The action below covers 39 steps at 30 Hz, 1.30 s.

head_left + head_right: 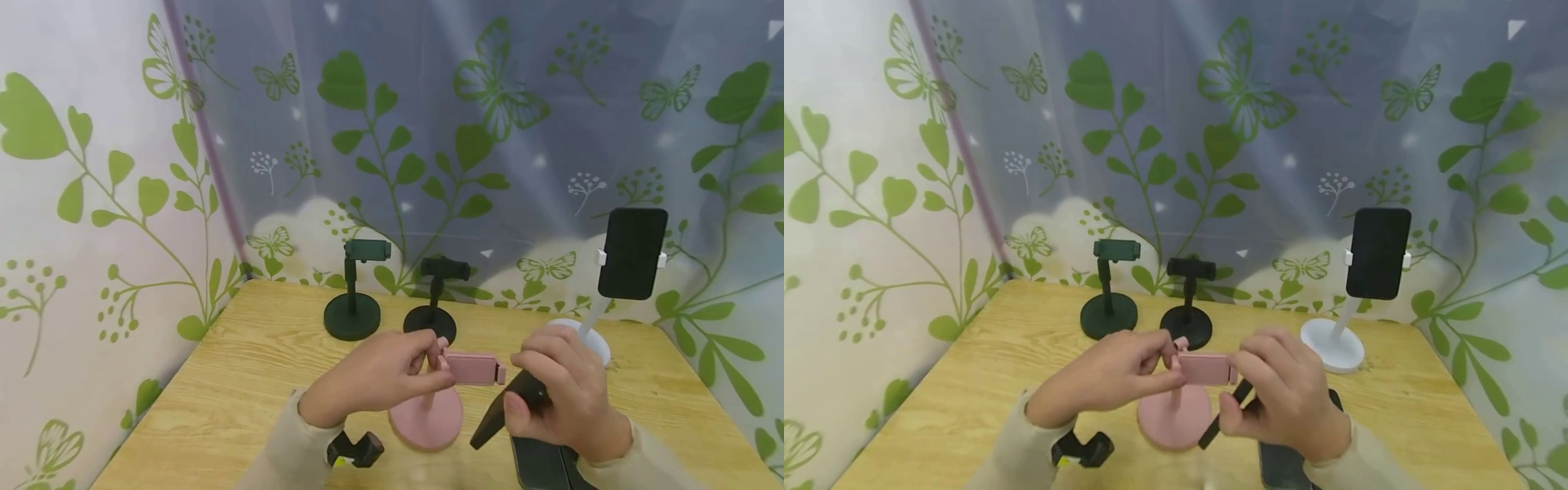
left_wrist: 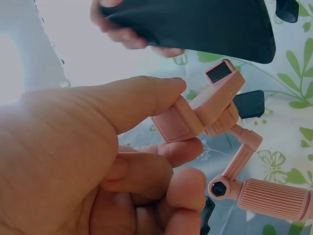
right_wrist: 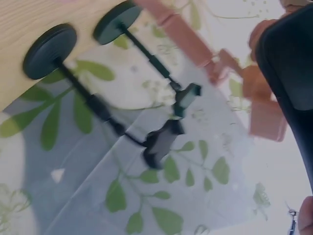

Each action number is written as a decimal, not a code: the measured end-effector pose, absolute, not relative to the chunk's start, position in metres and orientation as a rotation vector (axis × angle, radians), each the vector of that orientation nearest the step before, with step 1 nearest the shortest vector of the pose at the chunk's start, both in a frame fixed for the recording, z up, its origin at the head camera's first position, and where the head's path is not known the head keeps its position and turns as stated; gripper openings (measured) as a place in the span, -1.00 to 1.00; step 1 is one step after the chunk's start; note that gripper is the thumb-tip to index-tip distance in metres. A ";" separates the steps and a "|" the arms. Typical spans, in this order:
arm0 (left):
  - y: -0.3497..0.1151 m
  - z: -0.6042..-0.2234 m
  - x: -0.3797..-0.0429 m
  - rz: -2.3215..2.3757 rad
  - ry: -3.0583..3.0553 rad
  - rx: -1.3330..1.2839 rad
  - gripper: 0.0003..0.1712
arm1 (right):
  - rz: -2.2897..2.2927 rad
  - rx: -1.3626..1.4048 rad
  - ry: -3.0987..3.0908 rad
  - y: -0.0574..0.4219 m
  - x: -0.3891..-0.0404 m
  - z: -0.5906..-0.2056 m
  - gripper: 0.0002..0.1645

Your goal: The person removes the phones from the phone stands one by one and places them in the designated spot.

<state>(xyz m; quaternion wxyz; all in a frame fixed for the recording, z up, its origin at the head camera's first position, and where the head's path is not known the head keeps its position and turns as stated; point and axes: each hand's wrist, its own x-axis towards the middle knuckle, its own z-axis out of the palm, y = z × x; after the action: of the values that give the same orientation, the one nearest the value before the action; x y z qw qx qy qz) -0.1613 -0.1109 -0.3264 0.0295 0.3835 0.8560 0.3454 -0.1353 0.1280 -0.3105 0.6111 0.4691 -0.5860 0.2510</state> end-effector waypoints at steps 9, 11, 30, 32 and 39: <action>-0.111 -0.326 -0.160 1.053 2.625 1.162 -0.78 | 0.710 0.885 -1.285 0.176 -0.138 -0.328 -0.44; -0.112 -0.326 -0.160 1.050 2.623 1.155 -0.78 | 0.739 0.802 -1.313 0.192 -0.141 -0.332 -0.42; -0.112 -0.325 -0.160 1.015 2.622 1.148 -0.77 | 0.246 0.528 -1.899 0.353 -0.156 -0.403 -0.34; -0.112 -0.325 -0.160 1.015 2.618 1.146 -0.77 | 0.193 0.532 -1.976 0.363 -0.157 -0.413 -0.29; -0.112 -0.325 -0.160 1.017 2.609 1.151 -0.78 | 0.095 0.585 -2.085 0.375 -0.161 -0.433 -0.29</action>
<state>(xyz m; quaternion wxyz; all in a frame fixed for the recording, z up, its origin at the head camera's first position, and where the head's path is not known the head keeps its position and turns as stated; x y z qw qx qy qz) -0.1603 -0.1120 -0.3248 0.0570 0.3796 0.8603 0.3354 -0.1611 0.3753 -0.4333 0.4679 0.2385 -0.8501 0.0389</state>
